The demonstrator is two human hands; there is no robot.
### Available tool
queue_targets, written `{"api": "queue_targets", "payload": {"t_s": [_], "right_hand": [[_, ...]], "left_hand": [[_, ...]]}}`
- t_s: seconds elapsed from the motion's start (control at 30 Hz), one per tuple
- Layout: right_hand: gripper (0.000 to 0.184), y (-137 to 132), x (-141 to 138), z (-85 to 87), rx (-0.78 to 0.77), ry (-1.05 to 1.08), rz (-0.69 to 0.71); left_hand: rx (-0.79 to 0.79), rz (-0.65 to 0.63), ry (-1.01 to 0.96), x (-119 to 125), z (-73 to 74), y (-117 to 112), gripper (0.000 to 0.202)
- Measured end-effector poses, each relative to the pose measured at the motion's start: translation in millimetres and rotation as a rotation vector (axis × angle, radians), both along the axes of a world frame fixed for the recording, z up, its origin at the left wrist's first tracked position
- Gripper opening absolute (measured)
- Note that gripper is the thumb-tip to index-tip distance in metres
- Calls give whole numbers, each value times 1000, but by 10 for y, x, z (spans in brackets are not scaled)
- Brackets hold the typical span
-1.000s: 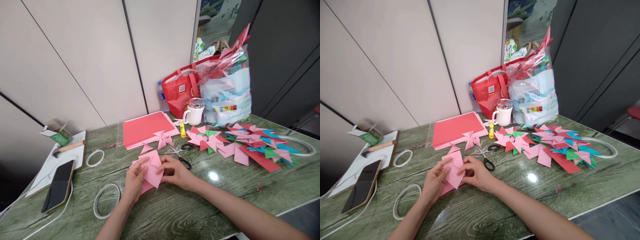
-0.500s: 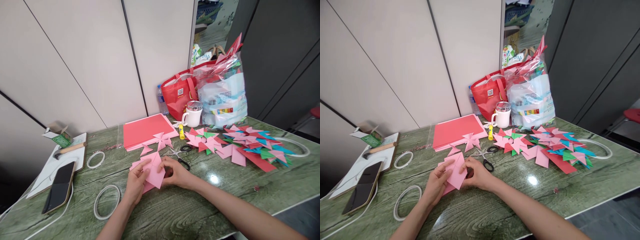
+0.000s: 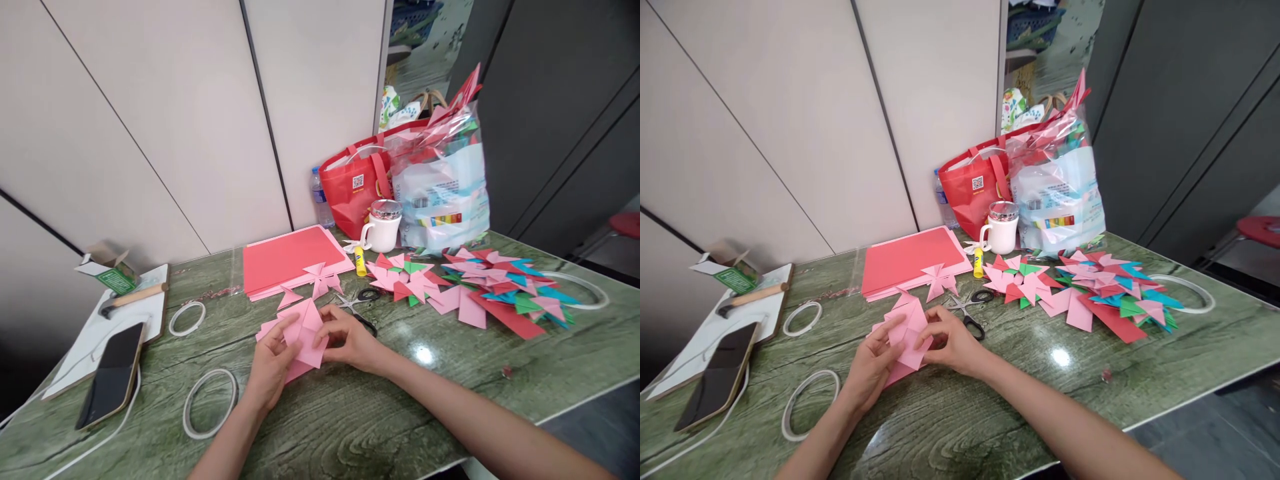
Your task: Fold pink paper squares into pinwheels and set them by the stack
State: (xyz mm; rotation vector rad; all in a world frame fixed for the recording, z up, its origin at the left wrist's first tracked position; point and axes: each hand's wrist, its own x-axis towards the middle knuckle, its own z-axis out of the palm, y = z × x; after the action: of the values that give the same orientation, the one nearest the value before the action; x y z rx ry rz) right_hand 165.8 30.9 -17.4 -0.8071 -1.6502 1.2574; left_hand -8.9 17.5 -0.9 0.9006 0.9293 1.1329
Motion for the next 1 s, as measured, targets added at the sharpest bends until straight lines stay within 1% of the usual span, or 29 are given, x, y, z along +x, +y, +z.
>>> {"api": "queue_targets", "payload": {"t_s": [0.07, 0.17, 0.3, 0.43, 0.57, 0.63, 0.7, 0.77, 0.9, 1.0], "right_hand": [[8, -16, 3, 20, 12, -7, 29], [8, -35, 10, 51, 42, -22, 34], [12, -51, 8, 69, 63, -41, 42], [15, -46, -21, 42, 55, -58, -53], [24, -26, -49, -9, -7, -25, -187], [24, -18, -52, -22, 8, -26, -243], [26, -15, -49, -23, 56, -51, -278], [27, -15, -45, -15, 96, -68, -300], [26, -25, -41, 8, 144, -102, -312], [24, -35, -41, 23, 155, -92, -283]], "left_hand": [[-11, 15, -5, -2, 7, -2, 57], [-15, 8, -20, -12, 3, 4, 60], [-19, -15, -26, -5, 7, 3, 65], [0, 2, 71, 22, 32, -12, 67], [26, -28, 148, 30, 51, -25, 61], [29, -50, 154, 32, 57, -33, 57], [31, -68, 145, 42, 63, -46, 52], [43, -71, 145, 62, 66, -64, 53], [60, -48, 211, 104, 54, -97, 61], [65, -6, 241, 109, 37, -94, 58]]}}
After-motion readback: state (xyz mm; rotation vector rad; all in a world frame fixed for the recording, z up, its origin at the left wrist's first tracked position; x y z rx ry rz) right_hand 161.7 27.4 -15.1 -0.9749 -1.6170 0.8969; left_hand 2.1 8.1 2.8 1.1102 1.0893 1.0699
